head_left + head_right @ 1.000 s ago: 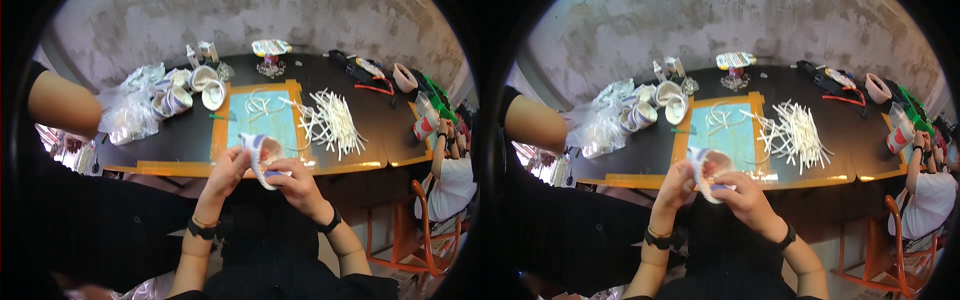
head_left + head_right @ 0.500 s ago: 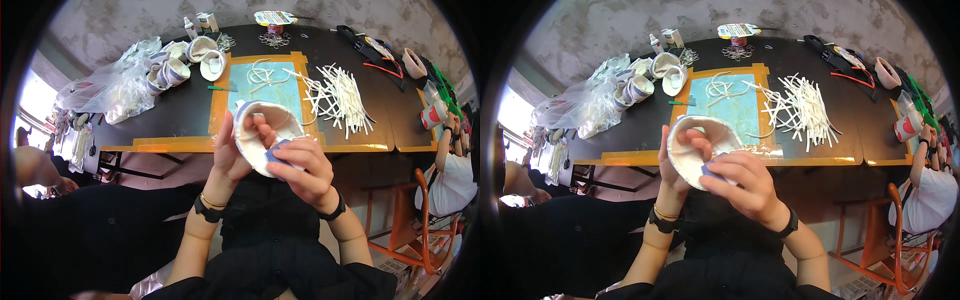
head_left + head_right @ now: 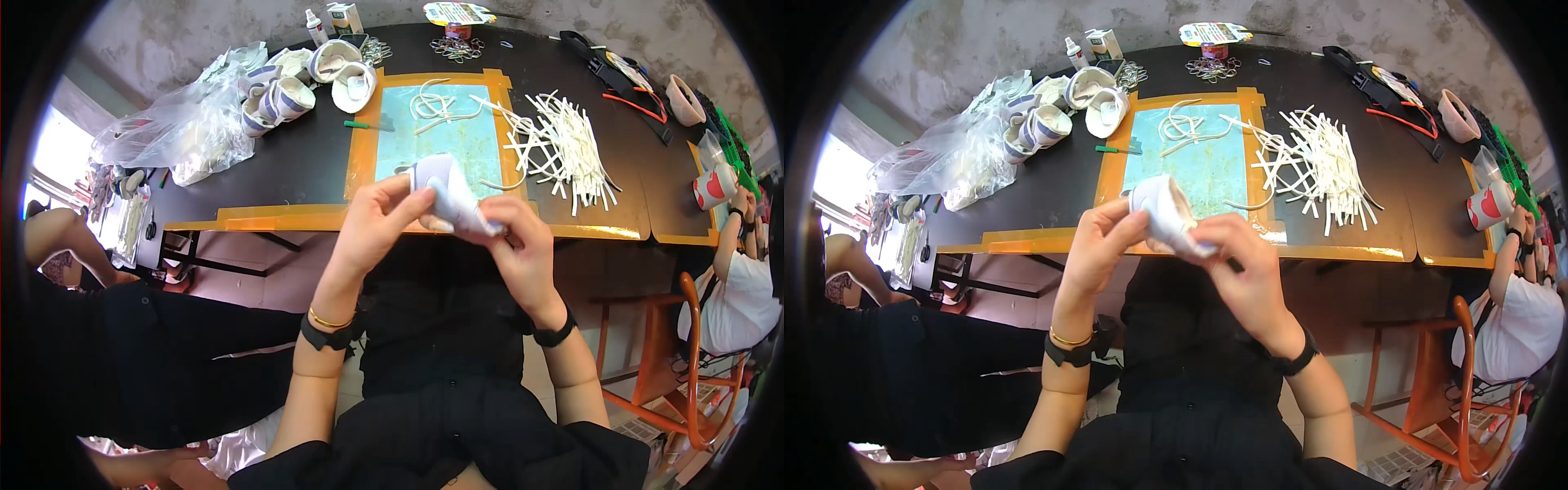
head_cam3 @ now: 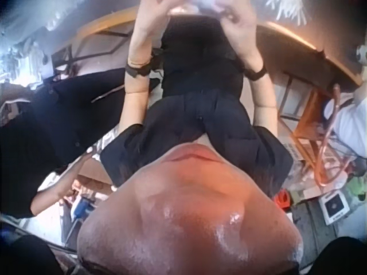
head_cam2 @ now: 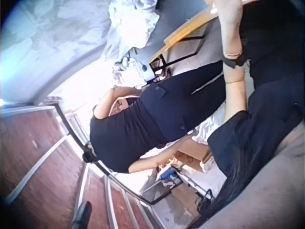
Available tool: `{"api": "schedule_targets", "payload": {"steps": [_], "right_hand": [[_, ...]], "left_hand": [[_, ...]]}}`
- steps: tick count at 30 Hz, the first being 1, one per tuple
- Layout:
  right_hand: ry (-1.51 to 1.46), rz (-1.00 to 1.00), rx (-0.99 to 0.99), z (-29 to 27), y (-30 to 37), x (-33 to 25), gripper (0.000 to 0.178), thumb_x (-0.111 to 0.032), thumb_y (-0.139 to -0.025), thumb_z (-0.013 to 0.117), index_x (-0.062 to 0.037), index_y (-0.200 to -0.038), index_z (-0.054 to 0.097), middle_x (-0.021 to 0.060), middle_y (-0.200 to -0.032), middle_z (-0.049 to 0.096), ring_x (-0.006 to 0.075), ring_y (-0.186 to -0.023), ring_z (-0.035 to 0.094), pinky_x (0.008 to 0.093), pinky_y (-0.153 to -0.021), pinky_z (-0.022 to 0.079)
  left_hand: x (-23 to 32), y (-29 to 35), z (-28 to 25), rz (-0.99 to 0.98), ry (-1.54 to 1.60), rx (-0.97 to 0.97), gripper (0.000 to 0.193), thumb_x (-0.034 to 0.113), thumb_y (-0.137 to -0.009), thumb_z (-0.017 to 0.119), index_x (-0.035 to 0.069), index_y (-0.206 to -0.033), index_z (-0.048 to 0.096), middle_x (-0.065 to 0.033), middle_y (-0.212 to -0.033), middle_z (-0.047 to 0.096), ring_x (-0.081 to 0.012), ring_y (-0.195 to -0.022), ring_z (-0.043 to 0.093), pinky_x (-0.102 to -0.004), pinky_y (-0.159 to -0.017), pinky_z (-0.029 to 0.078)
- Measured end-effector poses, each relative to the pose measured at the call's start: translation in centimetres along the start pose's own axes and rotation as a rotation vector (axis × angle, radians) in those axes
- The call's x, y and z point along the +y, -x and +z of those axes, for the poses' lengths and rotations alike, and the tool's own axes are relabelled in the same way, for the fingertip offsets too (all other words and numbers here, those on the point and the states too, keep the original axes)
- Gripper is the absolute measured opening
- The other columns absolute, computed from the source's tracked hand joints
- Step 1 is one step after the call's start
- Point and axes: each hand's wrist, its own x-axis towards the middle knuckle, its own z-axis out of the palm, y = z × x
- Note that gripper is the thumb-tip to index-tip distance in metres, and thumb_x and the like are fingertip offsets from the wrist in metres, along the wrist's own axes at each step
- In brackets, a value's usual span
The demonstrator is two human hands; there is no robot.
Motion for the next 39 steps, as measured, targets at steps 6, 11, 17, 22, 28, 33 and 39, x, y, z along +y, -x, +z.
{"api": "schedule_targets", "payload": {"steps": [6,11,17,22,28,33,39], "right_hand": [[0.574,-0.587,-0.249,0.6,0.3,-1.4,0.03,0.0,-0.063,0.066,-0.0084,-0.092,0.067,0.0059,-0.09,0.06,0.024,-0.083,0.06,0.0348,-0.074,0.048],[0.19,-0.29,0.091,0.9,0.3,-1.7,0.039,0.011,-0.06,0.068,-0.0061,-0.095,0.068,0.0101,-0.097,0.06,0.0236,-0.089,0.061,0.0327,-0.071,0.051],[0.62,-0.711,0.093,0.3,1.2,-1.5,0.041,0.004,-0.059,0.074,-0.0176,-0.093,0.07,0.0015,-0.096,0.059,0.0208,-0.09,0.053,0.0299,-0.071,0.049],[0.589,-0.712,0.04,0.5,1.9,-1.8,0.04,0.003,-0.061,0.075,-0.0185,-0.094,0.069,0.0004,-0.095,0.057,0.02,-0.088,0.052,0.0297,-0.07,0.049],[0.351,-0.609,0.143,0.6,0.6,-2.0,0.031,-0.006,-0.063,0.079,-0.0103,-0.088,0.061,0.0085,-0.093,0.059,0.0256,-0.084,0.057,0.0344,-0.071,0.048],[0.537,-0.627,0.01,0.4,0.4,-2.5,0.021,-0.013,-0.067,0.076,-0.0089,-0.085,0.066,0.0056,-0.091,0.063,0.025,-0.085,0.058,0.0328,-0.072,0.047],[0.522,-0.563,-0.024,0.5,0.4,-2.3,0.013,-0.015,-0.076,0.068,-0.0052,-0.083,0.066,0.0081,-0.093,0.066,0.0272,-0.091,0.059,0.0355,-0.077,0.047]], "left_hand": [[-2.4,0.5,1.0,0.038,0.661,-0.166,0.06,0.056,-0.09,0.041,0.002,-0.114,0.047,-0.0154,-0.123,0.05,-0.0275,-0.113,0.052,-0.0401,-0.095,0.043],[-1.3,1.3,0.3,0.157,0.375,-0.191,0.051,0.046,-0.092,0.047,0.0,-0.115,0.047,-0.0098,-0.104,0.056,-0.0173,-0.1,0.053,-0.028,-0.087,0.043],[0.2,2.4,2.0,0.432,0.74,-0.077,0.034,0.047,-0.083,0.045,0.014,-0.083,0.037,0.0017,-0.073,0.035,-0.01,-0.068,0.038,-0.0343,-0.083,0.037],[0.2,3.4,2.0,0.438,0.593,-0.106,0.042,0.055,-0.082,0.047,0.015,-0.083,0.036,0.0017,-0.076,0.034,-0.0092,-0.068,0.038,-0.0345,-0.088,0.036],[-1.8,2.1,1.0,0.028,1.176,-0.347,0.063,0.058,-0.089,0.042,0.003,-0.12,0.047,-0.011,-0.108,0.057,-0.0232,-0.108,0.053,-0.0442,-0.099,0.041],[-2.2,1.8,1.4,-0.188,1.284,-0.27,0.056,0.052,-0.094,0.036,0.004,-0.122,0.045,-0.0141,-0.125,0.051,-0.027,-0.118,0.048,-0.0435,-0.1,0.041],[-1.9,1.5,1.5,-0.272,1.402,-0.36,0.061,0.05,-0.095,0.034,0.002,-0.134,0.037,-0.0172,-0.133,0.044,-0.0295,-0.122,0.046,-0.0448,-0.103,0.038]]}}
